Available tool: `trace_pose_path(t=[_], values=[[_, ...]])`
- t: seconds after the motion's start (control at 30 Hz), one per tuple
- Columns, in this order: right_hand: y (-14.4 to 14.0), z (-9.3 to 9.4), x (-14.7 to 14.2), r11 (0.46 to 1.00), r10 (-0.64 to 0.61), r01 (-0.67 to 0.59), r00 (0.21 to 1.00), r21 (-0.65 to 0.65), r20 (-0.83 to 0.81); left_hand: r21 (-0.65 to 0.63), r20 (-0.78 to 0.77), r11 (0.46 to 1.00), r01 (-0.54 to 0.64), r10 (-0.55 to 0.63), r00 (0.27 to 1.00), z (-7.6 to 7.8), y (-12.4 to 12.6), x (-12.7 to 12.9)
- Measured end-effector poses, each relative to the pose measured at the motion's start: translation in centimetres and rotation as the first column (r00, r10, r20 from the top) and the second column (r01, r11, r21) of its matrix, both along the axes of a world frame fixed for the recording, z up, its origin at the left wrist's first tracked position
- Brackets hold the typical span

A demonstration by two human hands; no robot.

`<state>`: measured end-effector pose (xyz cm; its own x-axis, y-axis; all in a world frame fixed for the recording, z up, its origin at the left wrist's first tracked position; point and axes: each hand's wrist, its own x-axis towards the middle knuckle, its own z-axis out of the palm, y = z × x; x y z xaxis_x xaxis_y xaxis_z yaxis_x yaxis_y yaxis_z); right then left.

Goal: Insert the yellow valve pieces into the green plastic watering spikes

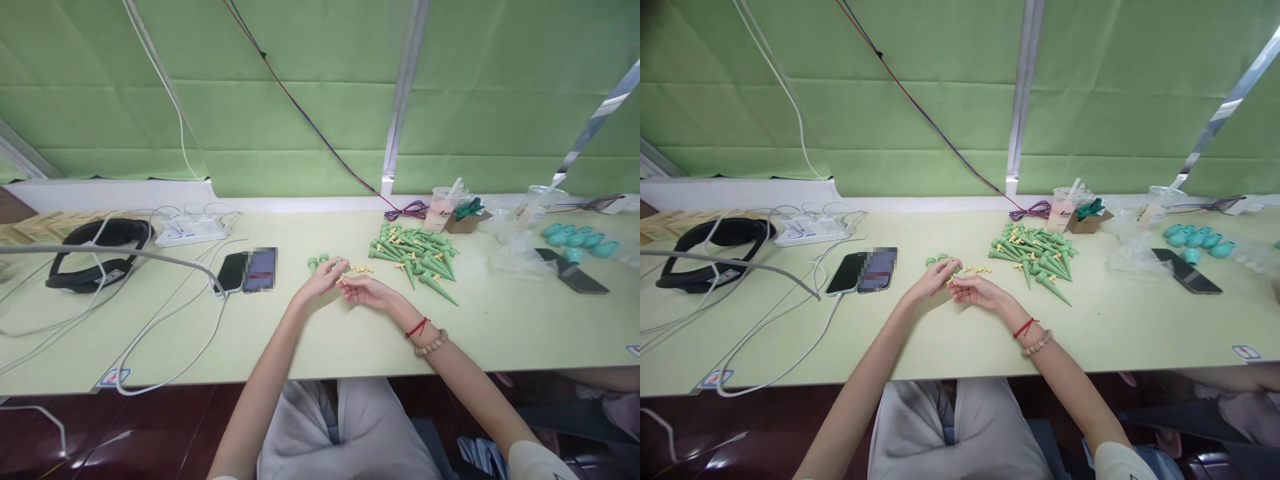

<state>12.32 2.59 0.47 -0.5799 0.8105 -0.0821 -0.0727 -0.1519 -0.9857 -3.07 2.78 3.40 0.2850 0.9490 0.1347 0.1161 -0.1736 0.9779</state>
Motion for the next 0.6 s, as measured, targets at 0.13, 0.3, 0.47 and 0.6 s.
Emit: trace_pose_path(t=[0.13,0.3,0.47,0.6], values=[[0.1,-0.3,0.0,1.0,-0.027,0.027,0.999,-0.002,0.03,0.069,-0.044,0.997,-0.029,0.032,0.999,-0.4,0.2,0.1],[0.2,-1.1,-0.4,0.979,-0.185,0.176,0.98,0.104,0.079,0.162,-0.083,0.978,-0.128,0.143,0.986,-1.9,0.7,0.6],[0.2,-0.8,-0.7,0.947,-0.294,0.286,0.955,0.144,0.038,0.201,-0.088,0.954,-0.221,0.242,0.966,-2.2,1.1,0.9],[0.2,-0.5,-0.8,0.936,-0.332,0.329,0.943,0.129,0.002,0.209,-0.13,0.949,-0.236,0.266,0.955,-2.0,1.1,1.0]])
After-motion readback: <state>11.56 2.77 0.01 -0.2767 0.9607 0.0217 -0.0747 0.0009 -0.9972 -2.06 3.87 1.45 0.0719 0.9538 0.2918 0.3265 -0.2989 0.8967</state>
